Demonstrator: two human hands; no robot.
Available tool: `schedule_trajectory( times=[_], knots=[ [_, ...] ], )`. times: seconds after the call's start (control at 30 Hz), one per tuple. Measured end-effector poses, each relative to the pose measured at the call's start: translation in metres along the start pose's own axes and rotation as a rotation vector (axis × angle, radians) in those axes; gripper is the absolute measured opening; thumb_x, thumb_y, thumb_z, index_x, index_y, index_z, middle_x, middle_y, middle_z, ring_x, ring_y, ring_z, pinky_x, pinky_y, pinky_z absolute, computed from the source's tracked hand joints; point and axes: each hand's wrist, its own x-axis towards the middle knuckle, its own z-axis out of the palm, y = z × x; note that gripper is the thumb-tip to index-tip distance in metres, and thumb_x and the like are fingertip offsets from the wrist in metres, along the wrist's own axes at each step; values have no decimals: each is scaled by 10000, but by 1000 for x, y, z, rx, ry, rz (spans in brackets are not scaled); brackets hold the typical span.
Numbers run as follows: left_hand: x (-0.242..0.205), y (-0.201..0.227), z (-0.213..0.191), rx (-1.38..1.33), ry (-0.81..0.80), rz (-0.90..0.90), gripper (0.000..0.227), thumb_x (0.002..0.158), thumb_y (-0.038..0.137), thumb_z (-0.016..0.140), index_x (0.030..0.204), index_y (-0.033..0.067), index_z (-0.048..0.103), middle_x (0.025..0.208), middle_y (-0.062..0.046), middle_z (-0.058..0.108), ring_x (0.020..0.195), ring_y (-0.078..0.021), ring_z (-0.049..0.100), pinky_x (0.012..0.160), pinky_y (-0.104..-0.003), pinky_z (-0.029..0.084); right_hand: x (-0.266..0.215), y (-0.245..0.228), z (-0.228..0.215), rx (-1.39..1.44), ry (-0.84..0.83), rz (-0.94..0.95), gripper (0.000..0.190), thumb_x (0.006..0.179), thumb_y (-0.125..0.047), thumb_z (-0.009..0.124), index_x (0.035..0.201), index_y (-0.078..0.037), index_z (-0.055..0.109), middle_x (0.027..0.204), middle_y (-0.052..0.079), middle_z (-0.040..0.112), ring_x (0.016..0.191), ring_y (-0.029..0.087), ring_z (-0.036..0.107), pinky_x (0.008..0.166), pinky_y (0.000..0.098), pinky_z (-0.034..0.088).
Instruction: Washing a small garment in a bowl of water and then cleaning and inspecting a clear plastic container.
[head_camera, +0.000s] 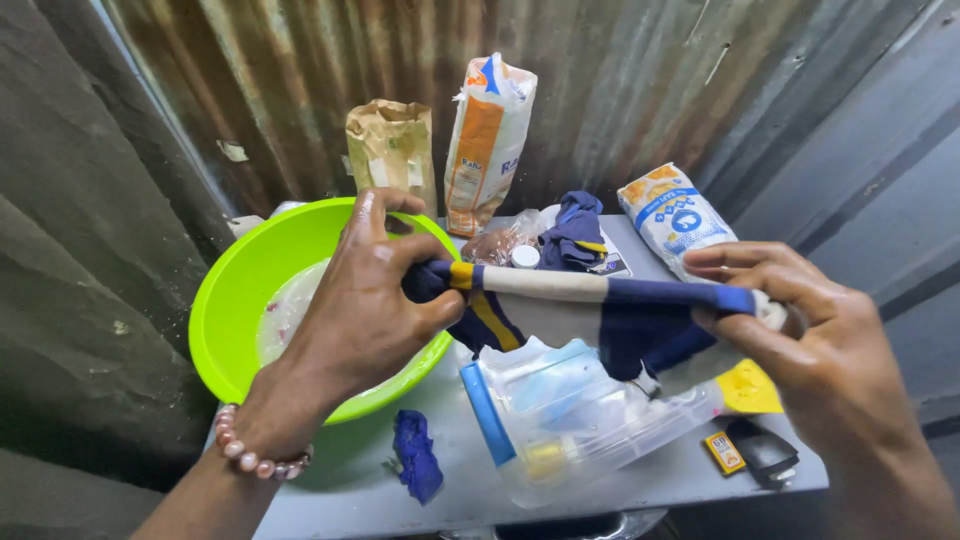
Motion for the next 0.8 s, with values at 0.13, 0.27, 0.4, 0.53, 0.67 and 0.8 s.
schedule_trajectory(
  times=[0.13,0.27,0.4,0.53,0.67,0.8],
  knots=[
    [3,31,18,-117,-50,-151,234,812,358,806,876,134,778,868,-14,727,792,-180,625,715,-375,466,-9,61,30,746,190,288,111,967,-84,710,888,-94,632,703,-12,549,563,110,547,515,235,409],
    [-13,54,78,-360,-95,-246,413,876,321,724,1235,132,801,853,-17,805,721,-168,698,618,-353,526,-28,65,84,902,284,579,91,1072,-129,667,1078,-60,726,979,105,771,856,215,761,796,371,658],
    [-37,56,112,-567,-544,149,384,955,326,736,1233,65,691,1203,-163,769,1061,-288,763,924,-406,630,-38,12,87,571,47,688,452,929,-161,771,1354,-6,751,1153,173,819,1068,239,749,991,369,575],
    [-32,37,78,-893,-604,-276,559,964,292,725,1474,65,749,1279,-113,887,1051,-168,871,968,-320,745,-35,55,59,832,336,646,462,895,111,718,1347,26,674,1156,216,761,1001,336,754,970,457,651],
    [-78,-12,108,-458,-239,-620,177,956,287,778,1051,139,795,803,-19,772,733,-156,734,709,-334,605,-37,67,32,-190,269,354,428,1009,-291,784,1398,-148,681,1269,63,746,1128,202,697,978,377,543],
    [-136,-33,154,-503,-182,-1119,463,973,406,843,1220,145,551,899,-98,713,631,-221,809,516,-390,695,-53,126,63,-606,-343,376,811,977,-670,671,1697,-347,483,1828,77,391,1689,335,344,1371,616,272]
  ],
)
